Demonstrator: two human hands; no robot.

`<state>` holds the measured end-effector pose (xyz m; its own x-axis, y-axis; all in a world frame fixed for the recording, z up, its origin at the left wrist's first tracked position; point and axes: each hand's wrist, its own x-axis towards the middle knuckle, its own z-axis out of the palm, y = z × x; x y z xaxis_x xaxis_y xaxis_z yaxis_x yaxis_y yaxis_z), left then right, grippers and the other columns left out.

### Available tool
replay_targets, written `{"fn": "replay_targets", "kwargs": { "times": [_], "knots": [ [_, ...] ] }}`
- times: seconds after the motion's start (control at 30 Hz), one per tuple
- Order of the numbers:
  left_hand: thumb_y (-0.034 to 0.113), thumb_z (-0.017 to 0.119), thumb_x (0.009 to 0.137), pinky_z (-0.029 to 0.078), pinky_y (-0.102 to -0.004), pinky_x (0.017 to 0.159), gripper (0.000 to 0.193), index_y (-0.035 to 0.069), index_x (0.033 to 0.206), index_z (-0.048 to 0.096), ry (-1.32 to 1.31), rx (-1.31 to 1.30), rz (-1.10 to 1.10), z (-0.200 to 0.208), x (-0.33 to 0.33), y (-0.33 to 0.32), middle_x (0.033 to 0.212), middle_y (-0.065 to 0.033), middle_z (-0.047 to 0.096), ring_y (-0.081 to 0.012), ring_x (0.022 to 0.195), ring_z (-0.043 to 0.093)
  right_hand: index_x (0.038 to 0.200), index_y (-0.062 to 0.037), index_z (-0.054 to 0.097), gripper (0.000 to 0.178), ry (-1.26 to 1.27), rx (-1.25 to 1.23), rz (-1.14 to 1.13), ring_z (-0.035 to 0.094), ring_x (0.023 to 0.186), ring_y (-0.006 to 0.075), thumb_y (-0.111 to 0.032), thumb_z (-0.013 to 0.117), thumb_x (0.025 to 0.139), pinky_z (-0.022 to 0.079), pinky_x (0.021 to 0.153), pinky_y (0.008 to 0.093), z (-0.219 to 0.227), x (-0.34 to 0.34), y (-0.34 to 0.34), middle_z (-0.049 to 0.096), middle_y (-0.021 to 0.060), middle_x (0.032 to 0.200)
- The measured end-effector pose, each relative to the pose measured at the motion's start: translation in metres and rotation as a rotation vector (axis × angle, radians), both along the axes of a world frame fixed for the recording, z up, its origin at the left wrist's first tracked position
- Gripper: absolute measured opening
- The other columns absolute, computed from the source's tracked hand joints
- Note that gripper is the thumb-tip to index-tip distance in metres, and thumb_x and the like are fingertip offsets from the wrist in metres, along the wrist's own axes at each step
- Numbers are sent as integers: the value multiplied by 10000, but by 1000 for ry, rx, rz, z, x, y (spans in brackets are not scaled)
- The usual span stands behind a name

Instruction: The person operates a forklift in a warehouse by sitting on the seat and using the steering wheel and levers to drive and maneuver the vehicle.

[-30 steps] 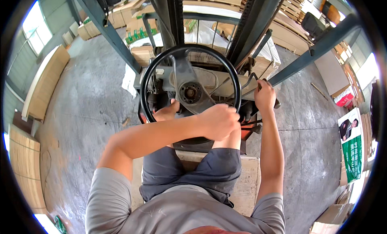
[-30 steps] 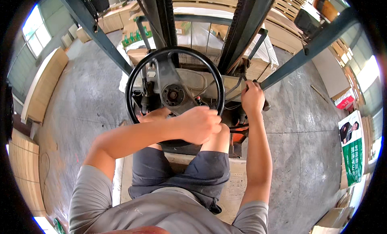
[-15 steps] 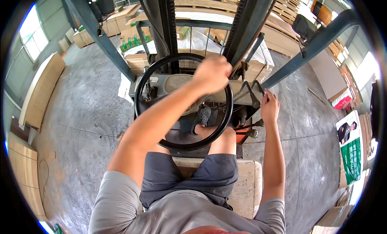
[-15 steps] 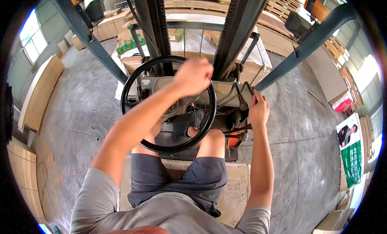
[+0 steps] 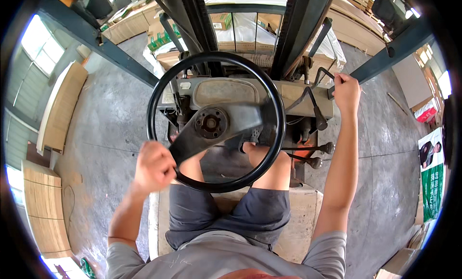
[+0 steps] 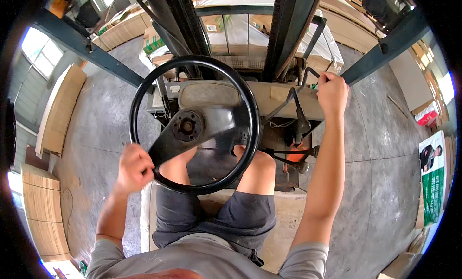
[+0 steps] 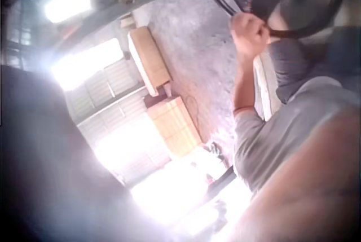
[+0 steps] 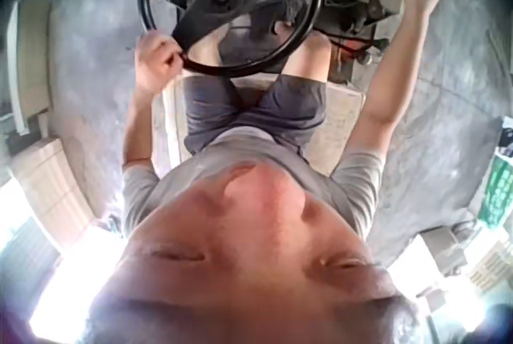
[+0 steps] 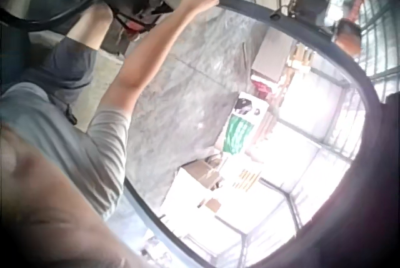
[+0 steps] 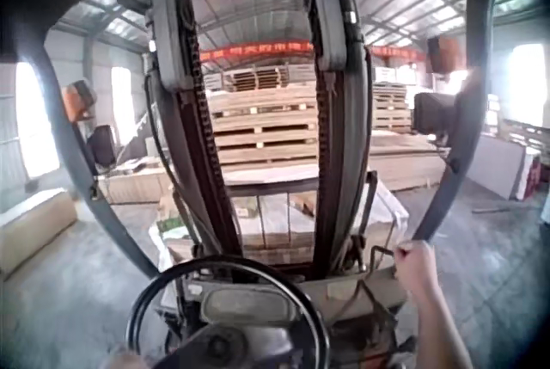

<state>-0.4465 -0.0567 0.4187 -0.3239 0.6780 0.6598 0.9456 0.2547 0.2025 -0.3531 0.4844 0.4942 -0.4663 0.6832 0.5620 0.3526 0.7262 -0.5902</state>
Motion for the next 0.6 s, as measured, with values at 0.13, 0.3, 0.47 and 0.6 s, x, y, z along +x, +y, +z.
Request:
{"fn": "replay_targets", "kwargs": {
  "times": [0.13,0.3,0.47,0.6],
  "knots": [
    [-67,655,676,501,-403,741,138,42,740,603,-13,127,143,28,-56,23,812,-102,608,-318,826,617,1028,-37,785,260,-58,-39,-12,747,657,312,-224,627,942,584,709,382,3,-3,0,732,192,755],
    [27,677,762,536,-417,753,55,52,755,629,52,231,240,55,-120,76,827,-108,654,-330,822,664,986,-78,792,235,-109,23,-21,700,929,440,-212,612,917,567,841,484,-1,-8,11,729,230,972],
    [135,695,800,550,-438,766,50,97,773,678,-80,133,288,88,-136,133,879,-77,677,-322,889,669,981,-78,792,241,-89,53,-6,699,927,445,-224,614,911,567,846,494,-7,-10,11,727,235,966],
    [118,688,795,542,-437,745,49,84,765,669,-86,147,233,88,-137,152,860,-81,664,-326,867,664,967,-80,789,237,-114,80,-3,695,931,449,-228,614,911,567,845,497,-10,-13,18,723,238,978]
  ]
}}
